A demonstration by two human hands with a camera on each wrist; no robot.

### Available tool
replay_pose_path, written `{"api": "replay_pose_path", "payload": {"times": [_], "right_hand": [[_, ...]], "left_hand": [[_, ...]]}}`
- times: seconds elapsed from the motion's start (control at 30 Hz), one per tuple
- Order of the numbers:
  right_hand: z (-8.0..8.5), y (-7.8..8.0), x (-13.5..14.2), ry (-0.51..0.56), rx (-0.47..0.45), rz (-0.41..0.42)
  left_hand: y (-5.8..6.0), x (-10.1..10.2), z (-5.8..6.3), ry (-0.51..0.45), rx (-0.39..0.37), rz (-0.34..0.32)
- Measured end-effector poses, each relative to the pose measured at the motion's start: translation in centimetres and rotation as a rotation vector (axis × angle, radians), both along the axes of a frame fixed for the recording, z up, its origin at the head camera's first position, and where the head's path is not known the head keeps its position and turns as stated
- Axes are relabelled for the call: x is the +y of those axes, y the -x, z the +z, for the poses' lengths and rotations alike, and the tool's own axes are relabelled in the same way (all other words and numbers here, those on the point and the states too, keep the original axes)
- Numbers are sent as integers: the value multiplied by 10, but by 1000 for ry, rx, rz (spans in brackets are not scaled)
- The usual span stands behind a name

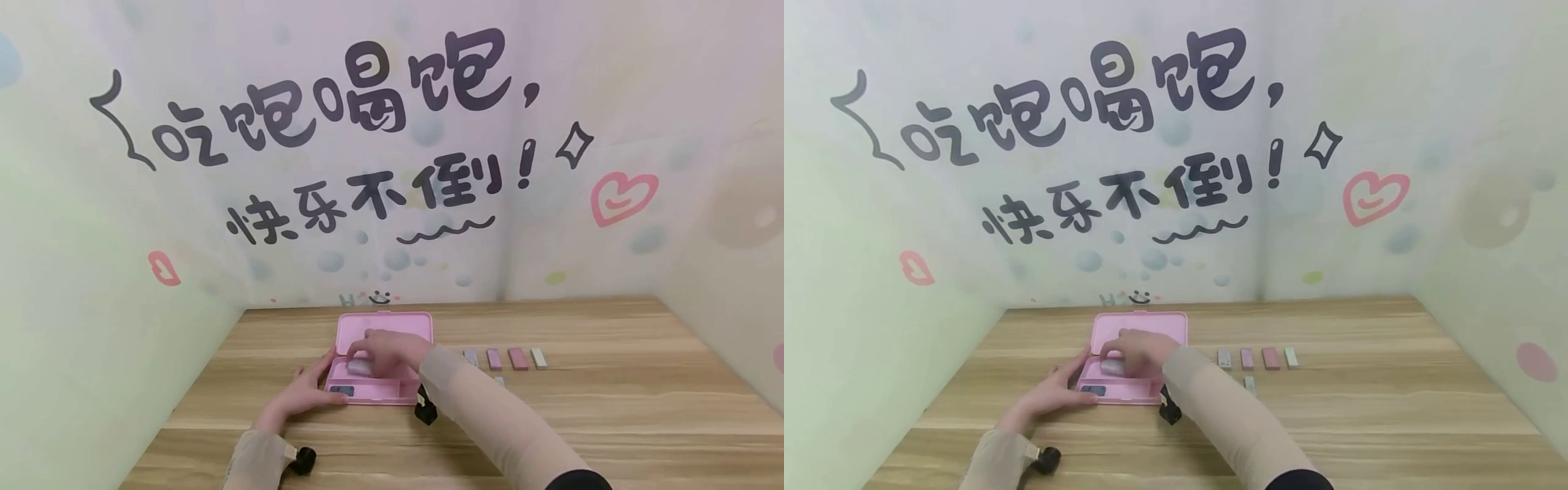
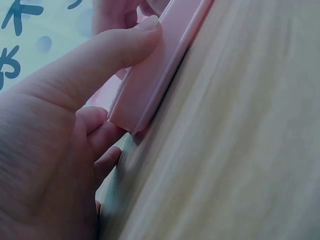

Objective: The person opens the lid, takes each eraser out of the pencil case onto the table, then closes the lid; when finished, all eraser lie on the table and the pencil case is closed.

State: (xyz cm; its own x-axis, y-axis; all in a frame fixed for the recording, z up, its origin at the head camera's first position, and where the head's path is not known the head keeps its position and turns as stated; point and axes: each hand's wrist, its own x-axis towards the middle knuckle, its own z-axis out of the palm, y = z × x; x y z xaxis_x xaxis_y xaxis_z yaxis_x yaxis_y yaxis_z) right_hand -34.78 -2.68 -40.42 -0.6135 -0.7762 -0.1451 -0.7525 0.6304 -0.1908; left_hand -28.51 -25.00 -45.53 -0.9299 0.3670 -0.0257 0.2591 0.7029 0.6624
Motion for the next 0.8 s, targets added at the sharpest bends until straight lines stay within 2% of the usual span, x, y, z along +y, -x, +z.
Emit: {"api": "replay_pose_path", "payload": {"times": [0.23, 0.43, 0.8], "right_hand": [[17, 1, 8, 21, -3, 34], [31, -4, 18, 92, -77, 56], [34, -13, 42, 225, -180, 21]], "left_hand": [[1, 1, 1, 1, 11, -8], [1, 1, 1, 10, 3, -5], [-2, 2, 4, 4, -2, -5]]}}
